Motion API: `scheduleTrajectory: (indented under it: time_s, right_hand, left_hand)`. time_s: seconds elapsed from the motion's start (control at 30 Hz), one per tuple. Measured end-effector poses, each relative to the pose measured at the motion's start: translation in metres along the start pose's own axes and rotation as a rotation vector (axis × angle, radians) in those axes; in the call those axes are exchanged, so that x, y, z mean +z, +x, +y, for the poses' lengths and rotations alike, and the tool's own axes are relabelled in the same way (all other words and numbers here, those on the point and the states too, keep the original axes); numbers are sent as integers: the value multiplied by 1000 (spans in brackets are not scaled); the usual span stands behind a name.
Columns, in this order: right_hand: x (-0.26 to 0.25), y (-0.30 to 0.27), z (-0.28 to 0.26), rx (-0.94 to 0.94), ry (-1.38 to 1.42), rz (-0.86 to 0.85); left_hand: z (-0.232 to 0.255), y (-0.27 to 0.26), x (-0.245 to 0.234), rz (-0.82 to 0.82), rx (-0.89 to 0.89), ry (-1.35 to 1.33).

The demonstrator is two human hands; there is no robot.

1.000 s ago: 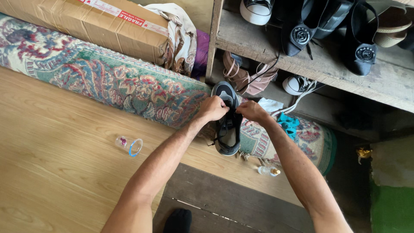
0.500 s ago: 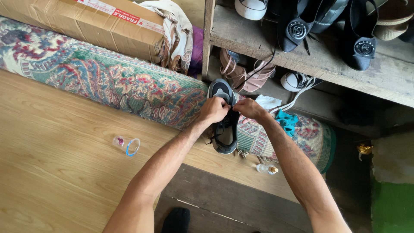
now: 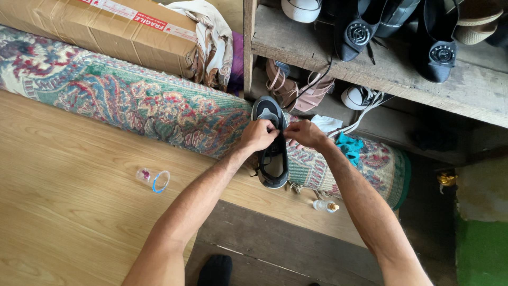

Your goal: The person cleans a gray and black sneaker using a pink brush, scrubbing the upper, toe, and sole. They then tie the shoelaces and place the shoe on a wooden shelf among other footwear.

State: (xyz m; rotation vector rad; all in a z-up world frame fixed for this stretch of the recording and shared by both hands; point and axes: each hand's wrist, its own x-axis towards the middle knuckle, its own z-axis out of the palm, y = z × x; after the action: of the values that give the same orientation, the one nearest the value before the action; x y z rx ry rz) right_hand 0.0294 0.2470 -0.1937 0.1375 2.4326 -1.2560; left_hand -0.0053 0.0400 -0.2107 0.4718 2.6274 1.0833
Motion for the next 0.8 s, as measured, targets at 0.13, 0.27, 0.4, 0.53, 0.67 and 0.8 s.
scheduleTrajectory:
  time_s: [0.13,0.27,0.4,0.53,0.67,0.8]
  right_hand:
    - [-10,-2,-12,37,-39,36]
    - [-23,-7,-17,6,-76,98]
    - [-42,-19,-21,8,-69,175]
    - [-63,-37,-27,2,-2,234]
    - [-79,-57,-36,-22,163,294]
    - [-92,-66,-41,-66,266,310]
  left_hand:
    - [4,1,-7,24,31,-51]
    - [6,8,-12,51,91,-47]
    - [8,16,-16,121,230,29]
    - [16,21,-16,15,254,80]
    - [18,29,-5,-86,282,191]
    - [16,35,2,-155,378,297]
